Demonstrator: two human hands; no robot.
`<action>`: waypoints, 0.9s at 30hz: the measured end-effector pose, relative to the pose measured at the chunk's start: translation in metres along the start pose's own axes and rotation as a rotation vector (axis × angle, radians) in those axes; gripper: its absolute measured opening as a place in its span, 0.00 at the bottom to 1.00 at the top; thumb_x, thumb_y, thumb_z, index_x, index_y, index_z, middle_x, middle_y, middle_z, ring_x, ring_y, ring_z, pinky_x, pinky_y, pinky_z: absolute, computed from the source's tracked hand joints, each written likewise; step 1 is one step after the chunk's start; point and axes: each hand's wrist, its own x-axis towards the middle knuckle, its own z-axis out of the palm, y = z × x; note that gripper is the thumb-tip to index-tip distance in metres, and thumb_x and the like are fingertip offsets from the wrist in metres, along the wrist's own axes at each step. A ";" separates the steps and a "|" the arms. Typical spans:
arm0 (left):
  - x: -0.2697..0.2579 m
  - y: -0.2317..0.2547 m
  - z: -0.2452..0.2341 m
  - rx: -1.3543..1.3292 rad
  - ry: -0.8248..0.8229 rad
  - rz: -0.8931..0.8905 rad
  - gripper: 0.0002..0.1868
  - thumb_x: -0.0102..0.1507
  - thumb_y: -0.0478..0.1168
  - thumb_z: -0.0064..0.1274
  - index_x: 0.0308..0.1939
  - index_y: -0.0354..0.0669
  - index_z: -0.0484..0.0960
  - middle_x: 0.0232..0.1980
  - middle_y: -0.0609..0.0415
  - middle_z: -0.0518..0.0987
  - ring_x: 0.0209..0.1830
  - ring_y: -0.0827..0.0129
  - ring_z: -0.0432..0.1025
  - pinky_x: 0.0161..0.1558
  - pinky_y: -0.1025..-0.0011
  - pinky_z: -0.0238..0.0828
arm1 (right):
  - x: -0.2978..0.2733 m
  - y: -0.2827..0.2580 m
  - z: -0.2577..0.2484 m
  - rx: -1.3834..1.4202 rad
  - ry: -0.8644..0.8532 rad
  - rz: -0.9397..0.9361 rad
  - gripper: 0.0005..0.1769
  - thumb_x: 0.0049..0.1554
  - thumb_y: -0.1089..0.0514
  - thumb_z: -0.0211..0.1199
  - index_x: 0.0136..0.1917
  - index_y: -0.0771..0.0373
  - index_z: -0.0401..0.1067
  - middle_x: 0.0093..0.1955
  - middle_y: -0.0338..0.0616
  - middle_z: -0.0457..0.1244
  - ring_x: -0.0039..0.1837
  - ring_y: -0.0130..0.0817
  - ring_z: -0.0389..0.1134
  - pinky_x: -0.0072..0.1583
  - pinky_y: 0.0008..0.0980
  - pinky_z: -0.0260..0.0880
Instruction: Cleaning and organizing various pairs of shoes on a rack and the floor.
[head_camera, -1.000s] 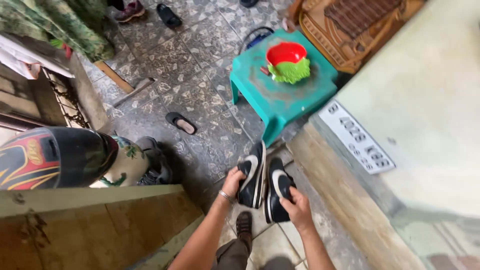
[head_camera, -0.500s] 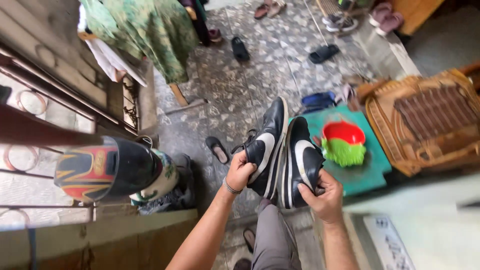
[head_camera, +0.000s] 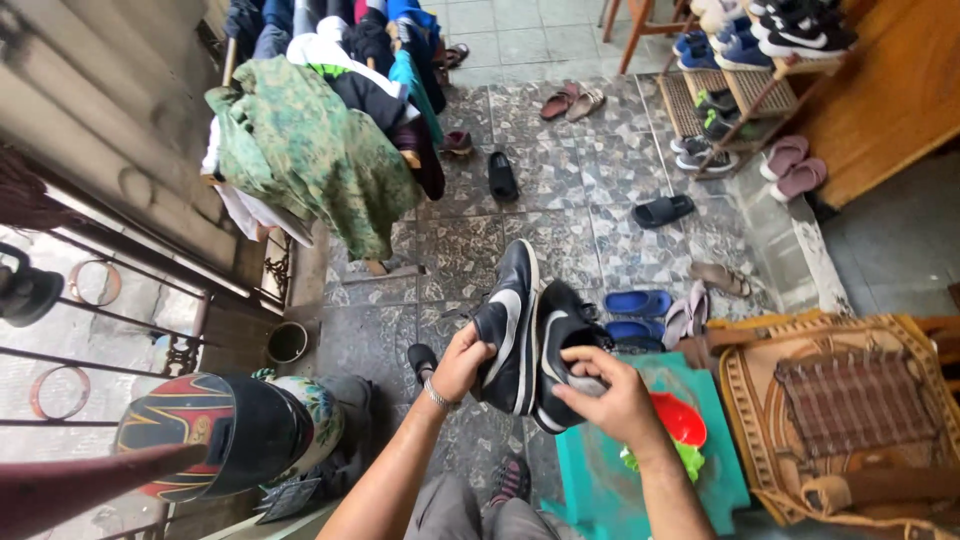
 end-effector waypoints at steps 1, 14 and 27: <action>0.011 0.004 -0.003 0.022 -0.002 -0.016 0.23 0.59 0.31 0.44 0.59 0.33 0.77 0.52 0.61 0.81 0.51 0.79 0.72 0.55 0.78 0.69 | 0.014 0.007 0.002 -0.005 -0.029 0.021 0.22 0.44 0.62 0.78 0.53 0.62 0.78 0.40 0.35 0.70 0.45 0.18 0.69 0.49 0.23 0.71; 0.180 0.016 -0.111 0.183 -0.247 -0.428 0.43 0.50 0.34 0.72 0.67 0.39 0.69 0.53 0.59 0.79 0.53 0.74 0.72 0.58 0.73 0.71 | 0.222 0.075 0.008 -0.082 -0.391 0.259 0.50 0.35 0.64 0.80 0.69 0.60 0.65 0.63 0.48 0.66 0.65 0.36 0.67 0.66 0.34 0.66; 0.413 0.097 -0.100 1.159 -0.648 -0.255 0.43 0.49 0.37 0.66 0.68 0.48 0.70 0.51 0.39 0.83 0.54 0.49 0.77 0.55 0.59 0.74 | 0.396 0.083 -0.066 -0.742 -0.106 0.428 0.24 0.46 0.67 0.69 0.57 0.58 0.73 0.54 0.56 0.69 0.61 0.56 0.69 0.57 0.48 0.70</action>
